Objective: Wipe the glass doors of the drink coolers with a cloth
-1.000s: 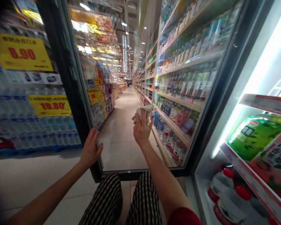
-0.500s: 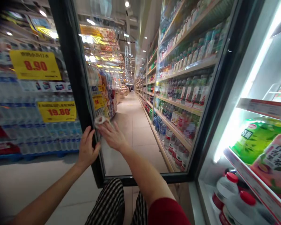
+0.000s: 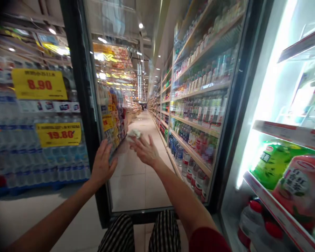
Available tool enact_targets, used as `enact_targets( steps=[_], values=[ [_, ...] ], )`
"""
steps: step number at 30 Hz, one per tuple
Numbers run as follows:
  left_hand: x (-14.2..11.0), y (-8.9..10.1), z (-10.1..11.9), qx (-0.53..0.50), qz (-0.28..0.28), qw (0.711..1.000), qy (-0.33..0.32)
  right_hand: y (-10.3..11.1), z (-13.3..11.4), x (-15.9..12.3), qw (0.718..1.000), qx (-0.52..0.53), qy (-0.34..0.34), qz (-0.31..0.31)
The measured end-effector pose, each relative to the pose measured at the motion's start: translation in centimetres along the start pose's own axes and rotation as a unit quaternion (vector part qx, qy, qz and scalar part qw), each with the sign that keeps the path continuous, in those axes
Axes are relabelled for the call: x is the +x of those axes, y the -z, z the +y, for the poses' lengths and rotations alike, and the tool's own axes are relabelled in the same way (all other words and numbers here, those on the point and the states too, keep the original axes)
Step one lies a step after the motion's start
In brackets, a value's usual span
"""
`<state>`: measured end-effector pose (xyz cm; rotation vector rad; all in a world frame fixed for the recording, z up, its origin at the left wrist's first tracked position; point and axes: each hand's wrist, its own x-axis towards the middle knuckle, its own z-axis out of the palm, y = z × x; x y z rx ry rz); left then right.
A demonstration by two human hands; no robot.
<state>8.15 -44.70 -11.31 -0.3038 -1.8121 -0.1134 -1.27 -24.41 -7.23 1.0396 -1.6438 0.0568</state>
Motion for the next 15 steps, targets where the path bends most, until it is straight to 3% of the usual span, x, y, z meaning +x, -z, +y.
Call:
enact_targets(
  steps=[2,4,6,9,10,11,12,15],
  values=[
    [0.9,-0.6,0.3,0.009,-0.004,1.0,-0.006,0.9,2.2,-1.6,0.985,-0.051,-0.152,0.063],
    [2.0,-1.5,0.8,0.015,-0.009,1.0,-0.006,1.5,3.3,-2.4,0.953,-0.085,-0.272,0.104],
    [3.2,-2.6,1.5,0.024,-0.015,1.0,-0.008,1.8,3.3,-3.0,0.958,-0.086,-0.261,0.087],
    [4.4,-4.0,2.2,0.041,-0.008,0.999,-0.009,2.0,3.5,-4.6,0.99,-0.063,-0.121,0.017],
    [4.6,-4.4,2.3,0.044,-0.003,0.999,-0.009,2.2,4.2,-5.3,0.99,-0.066,-0.121,0.016],
    [4.7,-4.7,2.4,0.046,0.001,0.999,-0.011,2.5,5.3,-6.1,0.983,-0.077,-0.163,0.036],
    [4.7,-5.0,2.3,0.046,0.002,0.999,-0.014,2.8,6.6,-6.9,0.964,-0.093,-0.239,0.076],
    [4.4,-5.5,2.3,0.045,0.005,0.999,-0.017,3.9,9.8,-8.1,0.852,-0.121,-0.465,0.209]
  ],
)
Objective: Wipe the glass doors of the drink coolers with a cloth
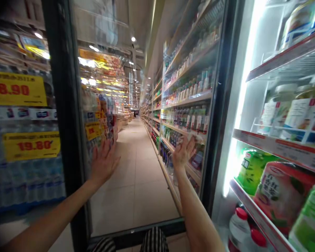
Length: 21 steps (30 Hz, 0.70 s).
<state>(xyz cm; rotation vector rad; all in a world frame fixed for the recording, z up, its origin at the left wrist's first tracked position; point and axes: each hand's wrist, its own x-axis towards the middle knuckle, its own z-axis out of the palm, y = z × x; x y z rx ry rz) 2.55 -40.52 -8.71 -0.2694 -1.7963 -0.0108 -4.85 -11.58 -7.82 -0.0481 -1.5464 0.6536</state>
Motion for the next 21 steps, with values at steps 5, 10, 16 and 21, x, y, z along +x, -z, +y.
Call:
enact_targets(
  steps=[5,10,16,21],
  values=[
    [-0.1,-0.5,0.4,0.001,0.032,0.999,0.015,0.4,-1.4,-1.8,0.978,0.02,0.183,-0.097],
    [-0.1,-0.2,0.3,0.008,0.014,1.0,0.0,1.1,1.9,-0.7,0.964,-0.014,0.239,-0.112],
    [-0.3,-0.4,0.7,0.017,0.018,1.0,0.014,0.8,3.0,2.3,0.999,-0.045,-0.008,0.012],
    [-0.4,-0.5,0.3,0.01,0.018,1.0,-0.001,0.9,0.0,-0.1,0.91,-0.004,0.382,-0.161]
  ],
)
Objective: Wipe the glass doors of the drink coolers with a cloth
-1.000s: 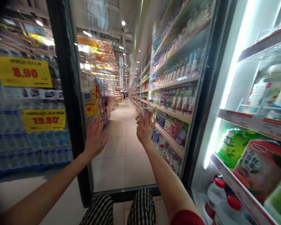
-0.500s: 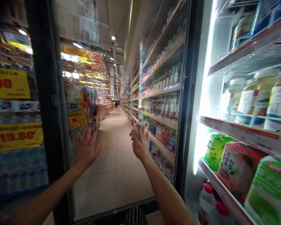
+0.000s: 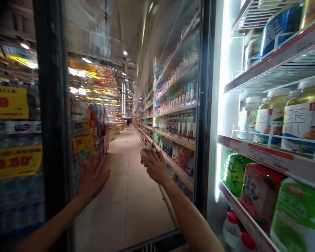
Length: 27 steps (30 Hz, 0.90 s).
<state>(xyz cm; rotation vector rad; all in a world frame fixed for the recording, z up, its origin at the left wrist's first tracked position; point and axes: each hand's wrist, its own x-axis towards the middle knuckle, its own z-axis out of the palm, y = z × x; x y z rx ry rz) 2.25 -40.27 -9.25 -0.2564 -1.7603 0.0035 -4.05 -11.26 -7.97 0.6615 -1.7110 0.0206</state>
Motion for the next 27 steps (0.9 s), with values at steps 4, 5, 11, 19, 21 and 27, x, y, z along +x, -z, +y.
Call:
enact_targets(
  steps=[4,5,11,19,21,27],
  values=[
    [-0.1,0.3,-0.3,0.018,-0.012,1.0,-0.021,0.9,4.6,0.6,0.967,-0.03,-0.228,0.11],
    [-0.2,0.3,-0.3,0.019,-0.012,1.0,-0.022,1.0,5.6,1.1,0.936,-0.036,-0.315,0.151],
    [-0.4,0.0,-0.2,-0.007,0.005,1.0,-0.017,-0.2,0.4,3.6,0.986,-0.006,-0.146,0.082],
    [1.5,2.1,-2.3,-0.012,0.011,0.999,0.031,1.1,3.4,4.3,0.927,-0.014,-0.336,0.169],
    [2.4,2.4,-2.7,0.003,0.02,0.998,0.057,1.0,2.6,5.4,0.908,-0.006,-0.378,0.18],
    [3.0,2.7,-3.1,0.017,-0.003,0.998,0.055,0.1,-5.5,6.9,0.998,0.048,0.029,0.001]
  ],
)
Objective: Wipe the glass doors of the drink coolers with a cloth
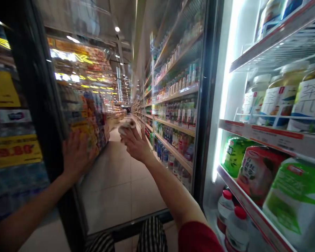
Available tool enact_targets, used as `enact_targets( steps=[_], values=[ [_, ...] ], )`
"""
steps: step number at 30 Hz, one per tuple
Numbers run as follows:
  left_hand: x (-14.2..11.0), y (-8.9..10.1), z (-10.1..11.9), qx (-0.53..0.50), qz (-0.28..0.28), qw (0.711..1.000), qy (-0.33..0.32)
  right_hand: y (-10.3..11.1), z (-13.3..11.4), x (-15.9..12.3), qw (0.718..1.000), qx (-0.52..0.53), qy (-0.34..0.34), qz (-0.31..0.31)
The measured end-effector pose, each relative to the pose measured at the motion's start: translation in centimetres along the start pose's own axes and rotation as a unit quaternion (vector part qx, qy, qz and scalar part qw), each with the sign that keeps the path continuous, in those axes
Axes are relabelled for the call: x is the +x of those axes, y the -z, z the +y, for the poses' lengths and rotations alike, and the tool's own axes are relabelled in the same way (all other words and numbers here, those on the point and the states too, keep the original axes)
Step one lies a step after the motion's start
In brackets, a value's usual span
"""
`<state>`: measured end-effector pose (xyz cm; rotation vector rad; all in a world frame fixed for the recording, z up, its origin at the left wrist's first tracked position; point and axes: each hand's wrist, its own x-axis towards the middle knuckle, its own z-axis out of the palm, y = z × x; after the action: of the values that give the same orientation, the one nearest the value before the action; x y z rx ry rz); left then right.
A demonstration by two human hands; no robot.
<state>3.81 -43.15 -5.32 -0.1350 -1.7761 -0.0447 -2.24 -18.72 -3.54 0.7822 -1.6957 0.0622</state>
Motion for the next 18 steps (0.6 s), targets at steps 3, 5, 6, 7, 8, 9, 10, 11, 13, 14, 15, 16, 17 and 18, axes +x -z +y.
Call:
enact_targets(
  steps=[3,5,6,7,8,9,10,11,13,14,15,16,17,18],
  values=[
    [-0.4,0.5,-0.7,0.019,-0.016,0.999,-0.025,0.6,1.8,0.4,0.994,-0.012,-0.099,0.048],
    [-0.7,0.8,-1.1,0.027,-0.018,0.999,-0.034,1.0,3.4,1.4,0.953,-0.034,-0.276,0.117],
    [-0.8,0.8,-1.2,0.027,-0.018,0.999,-0.034,0.9,3.6,2.0,0.934,-0.039,-0.329,0.135],
    [-0.8,0.9,-1.3,0.024,-0.018,0.999,-0.034,0.8,3.0,2.7,0.929,-0.039,-0.342,0.135],
    [-0.8,0.9,-1.4,0.018,-0.019,0.999,-0.034,0.5,1.8,3.2,0.941,-0.034,-0.313,0.121],
    [-0.8,0.9,-1.5,0.009,-0.019,0.999,-0.034,0.0,0.0,3.6,0.965,-0.027,-0.243,0.094],
    [-0.7,1.0,-1.5,-0.001,-0.017,0.999,-0.037,-0.5,-2.0,3.9,0.987,-0.018,-0.145,0.063],
    [-0.7,1.0,-1.7,-0.012,-0.014,0.999,-0.043,-0.9,-4.0,3.9,0.999,-0.009,-0.042,0.033],
    [-0.5,1.3,-2.1,-0.035,0.002,0.998,-0.053,-1.6,-6.6,3.8,0.993,0.006,0.119,-0.003],
    [-0.5,1.4,-2.3,-0.043,0.009,0.997,-0.056,-1.7,-6.8,3.7,0.988,0.009,0.153,-0.002],
    [-0.5,1.5,-2.6,-0.049,0.012,0.997,-0.059,-1.6,-6.3,3.6,0.989,0.008,0.146,0.013],
    [-0.5,1.7,-2.9,-0.052,0.01,0.997,-0.064,-1.3,-5.0,3.5,0.994,0.003,0.098,0.04],
    [-0.6,1.8,-3.1,-0.051,0.002,0.996,-0.069,-0.9,-3.3,3.5,0.997,-0.005,0.021,0.075],
    [-0.7,1.9,-3.3,-0.048,-0.007,0.996,-0.074,-0.4,-1.5,3.6,0.991,-0.014,-0.074,0.114]
  ],
)
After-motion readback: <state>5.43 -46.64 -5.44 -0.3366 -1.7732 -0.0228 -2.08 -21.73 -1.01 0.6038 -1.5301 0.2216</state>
